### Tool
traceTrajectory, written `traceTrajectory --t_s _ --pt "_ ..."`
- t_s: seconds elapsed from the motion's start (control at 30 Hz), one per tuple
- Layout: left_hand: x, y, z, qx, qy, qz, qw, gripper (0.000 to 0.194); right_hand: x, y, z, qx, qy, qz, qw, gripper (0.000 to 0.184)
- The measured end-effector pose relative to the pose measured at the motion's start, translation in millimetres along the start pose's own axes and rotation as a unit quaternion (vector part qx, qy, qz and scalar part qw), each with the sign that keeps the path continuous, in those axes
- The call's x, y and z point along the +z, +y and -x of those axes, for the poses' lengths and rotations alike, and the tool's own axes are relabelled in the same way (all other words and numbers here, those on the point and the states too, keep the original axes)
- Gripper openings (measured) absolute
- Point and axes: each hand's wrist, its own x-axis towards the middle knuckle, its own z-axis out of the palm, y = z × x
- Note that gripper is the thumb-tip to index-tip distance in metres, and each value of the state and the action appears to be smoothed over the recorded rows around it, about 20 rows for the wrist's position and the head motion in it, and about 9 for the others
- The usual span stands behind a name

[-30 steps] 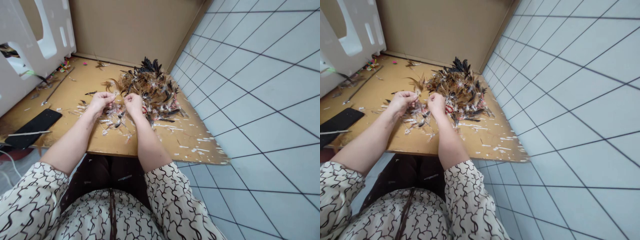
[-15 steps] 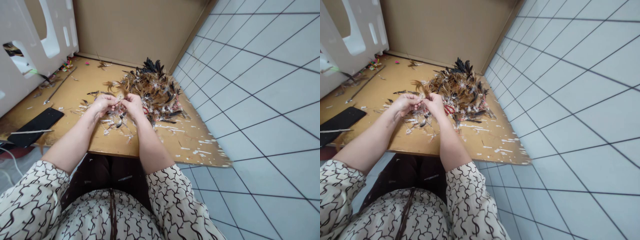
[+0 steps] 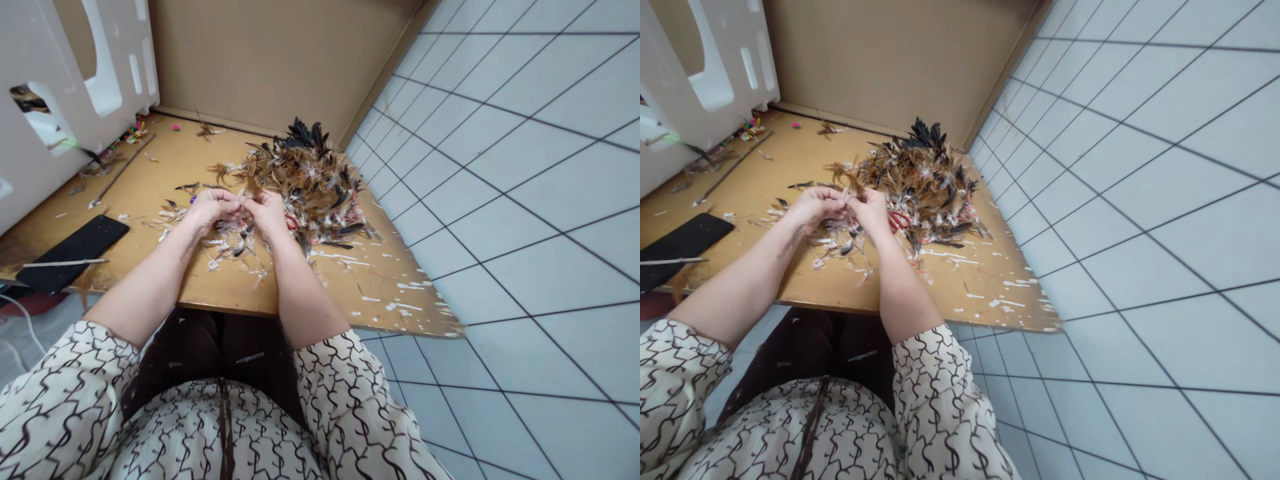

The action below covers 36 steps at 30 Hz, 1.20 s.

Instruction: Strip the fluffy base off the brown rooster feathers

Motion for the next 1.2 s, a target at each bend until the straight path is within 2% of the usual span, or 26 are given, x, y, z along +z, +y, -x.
traceTrajectory --t_s 0.17,0.6,0.97,1.2 --pt "-1.1 0.8 1.0 0.02 -0.024 0.037 0.999 0.014 0.3 -5.7 1.2 0.031 0.001 -0.027 0.999 0.032" --pt "-2.8 -1.9 -2.1 0.019 -0.006 0.083 0.996 0.016 -0.8 -4.5 2.4 0.087 -0.043 -0.09 0.991 0.031" --pt "1.3 -3.0 0.4 0.079 0.03 0.06 0.995 0.022 -0.6 -2.8 2.1 0.09 -0.032 -0.094 0.991 0.032" --pt "2.0 -4.0 -1.2 0.104 0.05 0.003 0.993 0.021 -1.1 -1.1 2.2 0.088 -0.02 -0.042 0.995 0.031"
